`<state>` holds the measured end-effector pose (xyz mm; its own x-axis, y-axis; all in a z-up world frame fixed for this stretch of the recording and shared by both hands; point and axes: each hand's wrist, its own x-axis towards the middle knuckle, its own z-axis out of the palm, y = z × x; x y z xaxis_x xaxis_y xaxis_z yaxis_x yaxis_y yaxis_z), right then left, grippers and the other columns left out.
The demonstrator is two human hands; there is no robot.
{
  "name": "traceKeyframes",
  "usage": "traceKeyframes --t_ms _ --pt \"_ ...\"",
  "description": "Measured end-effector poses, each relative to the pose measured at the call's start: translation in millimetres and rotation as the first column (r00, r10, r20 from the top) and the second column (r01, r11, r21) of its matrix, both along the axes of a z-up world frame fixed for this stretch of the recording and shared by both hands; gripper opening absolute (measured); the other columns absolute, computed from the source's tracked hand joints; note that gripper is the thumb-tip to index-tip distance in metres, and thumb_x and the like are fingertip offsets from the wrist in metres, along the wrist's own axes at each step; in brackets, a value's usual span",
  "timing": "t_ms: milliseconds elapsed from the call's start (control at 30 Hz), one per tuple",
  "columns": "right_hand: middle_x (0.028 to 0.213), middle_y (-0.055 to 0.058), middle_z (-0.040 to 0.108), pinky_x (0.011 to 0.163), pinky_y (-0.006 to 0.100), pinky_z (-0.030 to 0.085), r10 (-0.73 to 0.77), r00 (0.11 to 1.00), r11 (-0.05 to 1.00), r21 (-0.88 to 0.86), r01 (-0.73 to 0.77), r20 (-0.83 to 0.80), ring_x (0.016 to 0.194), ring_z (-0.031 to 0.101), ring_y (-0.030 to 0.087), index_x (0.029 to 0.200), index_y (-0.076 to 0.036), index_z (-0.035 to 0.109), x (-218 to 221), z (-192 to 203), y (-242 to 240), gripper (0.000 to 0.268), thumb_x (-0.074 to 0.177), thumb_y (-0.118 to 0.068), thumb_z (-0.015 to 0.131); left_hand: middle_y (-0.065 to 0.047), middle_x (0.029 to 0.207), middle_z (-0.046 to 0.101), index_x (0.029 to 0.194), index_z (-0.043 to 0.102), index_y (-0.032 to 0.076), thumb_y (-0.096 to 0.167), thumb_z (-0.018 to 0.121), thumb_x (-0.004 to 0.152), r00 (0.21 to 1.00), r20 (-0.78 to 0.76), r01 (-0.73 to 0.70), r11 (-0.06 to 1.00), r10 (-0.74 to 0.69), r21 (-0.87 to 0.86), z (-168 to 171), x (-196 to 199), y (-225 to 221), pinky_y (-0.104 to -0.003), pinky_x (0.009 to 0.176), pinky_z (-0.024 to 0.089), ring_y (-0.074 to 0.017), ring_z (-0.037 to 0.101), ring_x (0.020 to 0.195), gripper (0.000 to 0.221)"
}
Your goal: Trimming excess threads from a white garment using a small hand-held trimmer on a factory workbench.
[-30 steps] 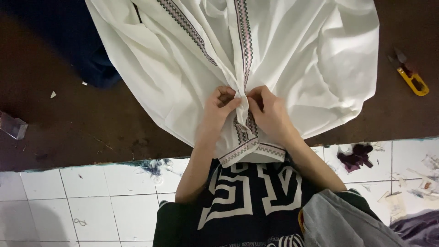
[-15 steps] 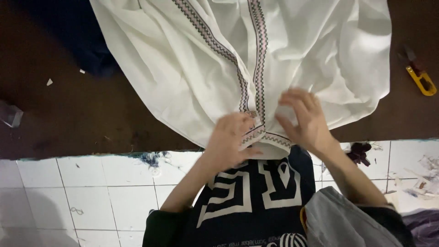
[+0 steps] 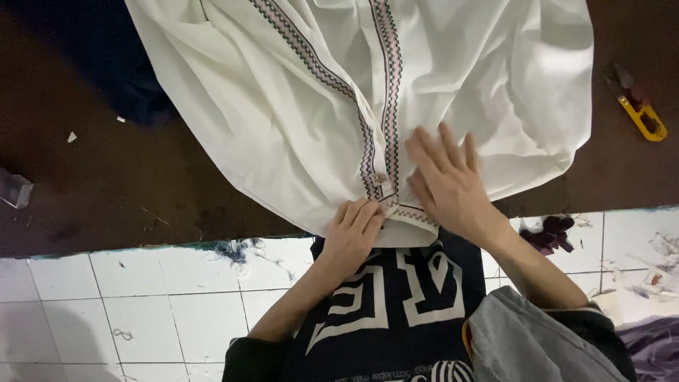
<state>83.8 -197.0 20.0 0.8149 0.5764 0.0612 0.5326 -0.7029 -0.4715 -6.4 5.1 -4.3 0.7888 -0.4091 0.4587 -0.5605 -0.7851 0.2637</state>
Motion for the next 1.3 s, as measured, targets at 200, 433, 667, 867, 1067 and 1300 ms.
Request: traceKeyframes --t_ms 200,433,667,867,1067,1300 --pt "0.164 0.024 0.035 0.116 0.071 0.011 -0.043 0.991 0.999 0.004 0.043 0.126 0.151 0.021 0.05 0.155 -0.001 0.045 31.0 -28.9 21.7 0.057 0.104 -0.022 0.06 -0.01 0.1 0.058 0.094 0.061 0.005 0.001 0.068 0.097 1.0 -0.002 -0.023 0.999 0.023 -0.047 -15.5 -7.2 1.2 -0.037 0.082 0.053 -0.0267 0.063 0.1 0.009" --pt "0.175 0.012 0.008 0.118 0.063 -0.017 -0.082 0.995 0.982 -0.177 0.072 -0.05 0.158 -0.009 0.035 0.168 -0.019 0.019 47.4 -47.1 23.0 0.072 0.108 -0.058 0.017 -0.011 0.094 0.06 0.093 0.066 -0.001 -0.005 0.069 0.094 0.998 -0.025 0.049 0.995 -0.052 -0.089 -8.5 -10.5 9.0 -0.037 0.084 0.056 -0.0281 0.065 0.096 0.005" --pt "0.173 0.018 0.016 0.116 0.069 -0.012 -0.116 0.993 0.982 -0.15 0.113 -0.01 0.157 -0.004 0.04 0.168 -0.019 0.023 47.3 -44.6 25.3 0.07 0.109 -0.058 0.027 -0.01 0.086 0.058 0.084 0.062 -0.001 -0.005 0.069 0.094 0.995 -0.028 0.095 0.985 -0.1 -0.141 14.3 -13.0 10.0 -0.035 0.078 0.056 -0.0273 0.064 0.087 0.013" --pt "0.172 0.018 0.022 0.116 0.071 -0.007 -0.095 0.994 0.989 -0.108 0.101 0.062 0.157 0.003 0.04 0.167 -0.019 0.028 48.5 -53.9 22.5 0.07 0.109 -0.058 0.034 -0.014 0.101 0.07 0.103 0.071 0.0 0.017 0.073 0.097 0.958 -0.245 0.057 0.939 -0.147 -0.339 -17.7 -24.5 12.9 -0.045 0.091 0.055 -0.0322 0.068 0.099 0.018" --pt "0.097 0.008 0.071 0.077 0.04 0.055 0.07 0.997 0.989 0.129 -0.073 0.025 0.091 0.07 0.032 0.102 -0.012 0.074 -9.2 -32.5 9.3 0.032 0.091 -0.042 0.075 -0.023 0.145 0.055 0.139 0.058 0.002 0.02 0.05 0.108 0.937 -0.343 -0.016 0.977 -0.06 -0.215 20.5 74.8 29.2 -0.053 0.117 0.034 -0.039 0.045 0.14 0.037" --pt "0.096 0.006 0.062 0.066 0.036 0.051 0.212 0.973 0.965 -0.178 -0.194 0.087 0.076 0.059 0.02 0.103 -0.009 0.058 -56.3 -20.9 -2.7 0.035 0.098 -0.042 0.067 -0.006 0.162 0.039 0.151 0.054 0.017 0.041 0.053 0.111 0.987 -0.153 0.064 0.997 -0.056 0.046 -34.5 172.0 28.3 -0.054 0.126 0.026 -0.0321 0.034 0.152 0.046"
